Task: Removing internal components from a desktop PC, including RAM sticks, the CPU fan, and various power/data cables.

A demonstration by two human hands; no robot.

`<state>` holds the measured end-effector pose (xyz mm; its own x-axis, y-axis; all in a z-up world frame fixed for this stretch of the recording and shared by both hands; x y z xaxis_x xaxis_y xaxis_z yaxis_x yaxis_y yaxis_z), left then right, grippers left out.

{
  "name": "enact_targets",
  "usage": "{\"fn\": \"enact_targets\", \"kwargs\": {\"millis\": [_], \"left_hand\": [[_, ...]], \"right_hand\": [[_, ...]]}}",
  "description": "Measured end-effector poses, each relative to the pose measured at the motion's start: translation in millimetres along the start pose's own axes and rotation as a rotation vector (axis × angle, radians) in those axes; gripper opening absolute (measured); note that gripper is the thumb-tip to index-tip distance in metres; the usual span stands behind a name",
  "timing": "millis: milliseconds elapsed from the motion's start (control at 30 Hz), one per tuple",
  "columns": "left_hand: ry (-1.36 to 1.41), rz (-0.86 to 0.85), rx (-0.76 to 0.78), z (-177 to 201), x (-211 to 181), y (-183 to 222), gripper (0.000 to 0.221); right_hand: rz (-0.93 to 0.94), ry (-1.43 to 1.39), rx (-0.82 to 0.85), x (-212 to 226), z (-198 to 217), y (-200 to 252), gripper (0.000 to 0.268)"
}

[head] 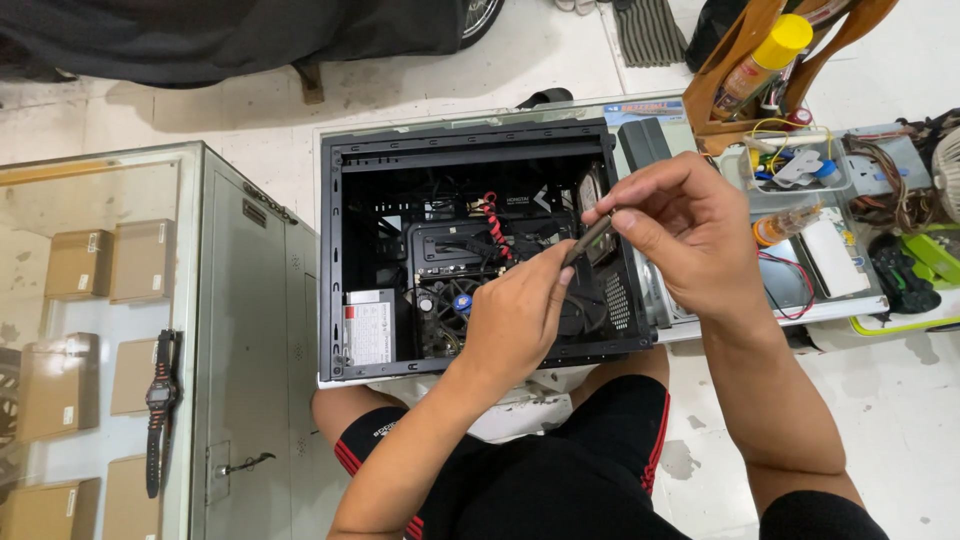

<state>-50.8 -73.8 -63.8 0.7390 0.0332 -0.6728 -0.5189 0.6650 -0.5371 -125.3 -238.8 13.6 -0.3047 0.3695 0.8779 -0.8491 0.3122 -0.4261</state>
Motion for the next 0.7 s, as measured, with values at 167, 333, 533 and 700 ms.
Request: {"fn": "enact_targets", "kwargs": {"millis": [167,333,533,700], "left_hand": [[0.058,0.003,0.029,5.6,-6.8,1.6,0.033],[0.010,0.002,-0.003,6.2,-5.4,4.3,0.029],[-0.385,-0.143,-0.167,13.7,8.0,7.1,0.026],[-0.609,-0.213,-0.180,19.7,18.5,14.1,0.025]], "right_hand": [[-0.040,-0.002,-0.047,-1.7,2.4,0.5,0.012],[-0.023,0.038,-0.052,-8.4,3.5,0.8,0.012],[0.014,0.010,-0.020,-23.1,7.8,-2.8,0.016],[-0.009,0.151,0.105,-12.6,2.1,-9.1,0.010]]}}
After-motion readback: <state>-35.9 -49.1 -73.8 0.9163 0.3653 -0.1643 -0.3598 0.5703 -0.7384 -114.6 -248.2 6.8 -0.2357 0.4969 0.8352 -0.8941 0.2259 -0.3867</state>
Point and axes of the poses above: each hand's wrist, its own y-axis away from the middle knuckle, its own z-axis out of the back of the hand, x = y × z, the point moved 1 cm from there along -y, towards the middle knuckle, and after that the axes turned 5 degrees about y, right-handed, at the moved point
